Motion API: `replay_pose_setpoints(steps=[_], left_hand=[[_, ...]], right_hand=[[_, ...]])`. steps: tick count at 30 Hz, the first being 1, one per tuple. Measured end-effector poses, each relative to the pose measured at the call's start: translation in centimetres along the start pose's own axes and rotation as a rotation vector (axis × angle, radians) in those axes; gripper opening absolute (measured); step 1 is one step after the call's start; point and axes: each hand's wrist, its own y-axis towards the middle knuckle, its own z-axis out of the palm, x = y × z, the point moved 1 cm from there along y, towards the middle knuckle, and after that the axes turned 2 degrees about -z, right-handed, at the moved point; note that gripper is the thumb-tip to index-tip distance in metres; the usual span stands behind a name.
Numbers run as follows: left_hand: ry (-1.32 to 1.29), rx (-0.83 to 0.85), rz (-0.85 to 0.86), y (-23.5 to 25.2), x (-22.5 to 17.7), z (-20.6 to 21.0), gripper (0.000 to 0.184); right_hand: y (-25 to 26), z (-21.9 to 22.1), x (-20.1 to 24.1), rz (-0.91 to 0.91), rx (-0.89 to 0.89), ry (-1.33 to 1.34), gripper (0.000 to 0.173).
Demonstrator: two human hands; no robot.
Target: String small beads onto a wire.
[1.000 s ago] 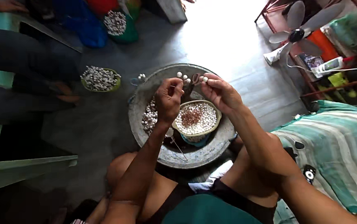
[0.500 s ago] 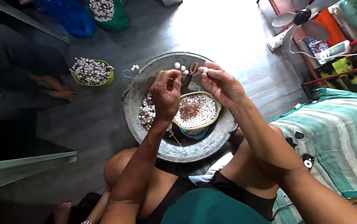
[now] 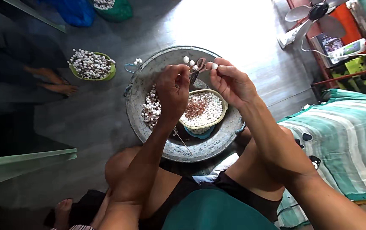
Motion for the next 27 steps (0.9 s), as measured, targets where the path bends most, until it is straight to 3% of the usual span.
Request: replay_pose_setpoints(steps=[20,27], left_hand=[[0.042,-0.017,-0.003,0.1,-0.2,0.4,0.013],[0.094,0.079,-0.054,-1.2,-1.1,-0.3,0.016]], right_hand=[[0.0,0.3,0.1,0.013,-0.091,-0.009,0.024],[-0.3,0.5,0.5,-0.001,-0.128,-0.001,0.025]])
